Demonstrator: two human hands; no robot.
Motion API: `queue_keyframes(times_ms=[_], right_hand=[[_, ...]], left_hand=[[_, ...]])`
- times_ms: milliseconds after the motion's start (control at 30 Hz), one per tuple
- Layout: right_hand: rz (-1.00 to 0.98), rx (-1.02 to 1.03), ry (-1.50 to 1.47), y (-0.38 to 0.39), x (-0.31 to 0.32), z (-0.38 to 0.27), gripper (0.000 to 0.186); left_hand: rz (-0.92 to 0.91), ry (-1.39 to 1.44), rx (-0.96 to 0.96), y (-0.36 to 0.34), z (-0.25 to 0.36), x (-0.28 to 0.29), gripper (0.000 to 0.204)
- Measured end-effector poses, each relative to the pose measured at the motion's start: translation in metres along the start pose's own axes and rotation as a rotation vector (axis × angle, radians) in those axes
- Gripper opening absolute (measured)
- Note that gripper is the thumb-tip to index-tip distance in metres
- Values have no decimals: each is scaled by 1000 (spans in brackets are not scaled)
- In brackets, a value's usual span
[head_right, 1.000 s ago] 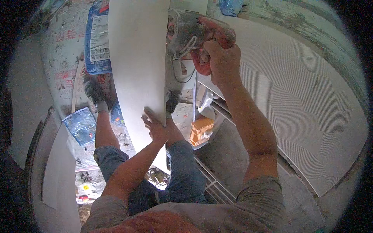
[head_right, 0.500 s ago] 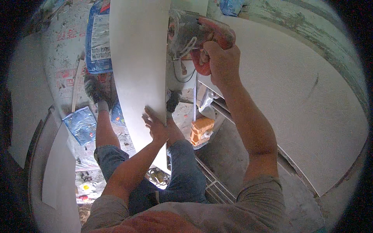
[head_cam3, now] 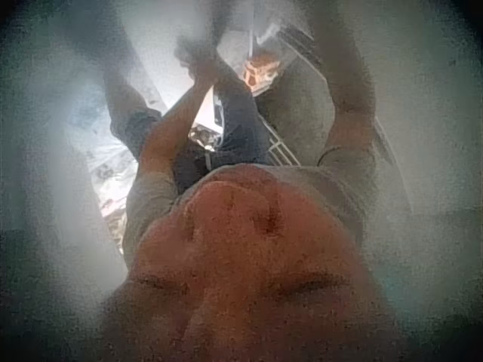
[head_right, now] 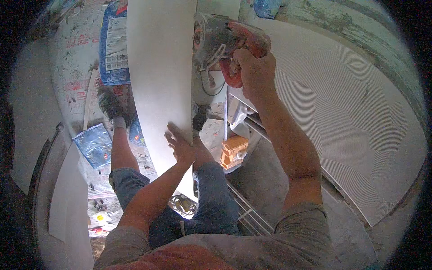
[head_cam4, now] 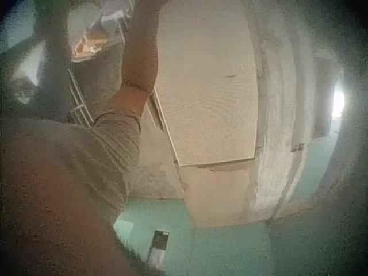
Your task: Using a small power saw to cut a white board on the floor.
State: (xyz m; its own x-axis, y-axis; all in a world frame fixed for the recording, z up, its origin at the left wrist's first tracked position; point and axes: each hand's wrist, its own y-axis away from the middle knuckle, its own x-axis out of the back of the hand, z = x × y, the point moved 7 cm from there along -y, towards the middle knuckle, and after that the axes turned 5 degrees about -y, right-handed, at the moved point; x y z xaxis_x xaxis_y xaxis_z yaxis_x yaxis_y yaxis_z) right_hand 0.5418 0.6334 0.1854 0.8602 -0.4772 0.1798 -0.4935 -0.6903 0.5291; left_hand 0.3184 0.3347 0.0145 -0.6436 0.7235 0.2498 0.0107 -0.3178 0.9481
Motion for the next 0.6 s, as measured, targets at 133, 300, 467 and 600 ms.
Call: queue_keyframes(times_ms=[133,300,467,600], right_hand=[[-32,17,33,2,-4,-4,12],[-33,17,25,2,0,0,28],[-27,2,45,3,1,3,47],[-13,-8,48,5,1,1,27]], left_hand=[[2,9,0,7,9,12,118],[6,13,-22,6,11,15,119],[23,33,-29,8,13,16,120],[50,-6,-28,6,12,12,121]])
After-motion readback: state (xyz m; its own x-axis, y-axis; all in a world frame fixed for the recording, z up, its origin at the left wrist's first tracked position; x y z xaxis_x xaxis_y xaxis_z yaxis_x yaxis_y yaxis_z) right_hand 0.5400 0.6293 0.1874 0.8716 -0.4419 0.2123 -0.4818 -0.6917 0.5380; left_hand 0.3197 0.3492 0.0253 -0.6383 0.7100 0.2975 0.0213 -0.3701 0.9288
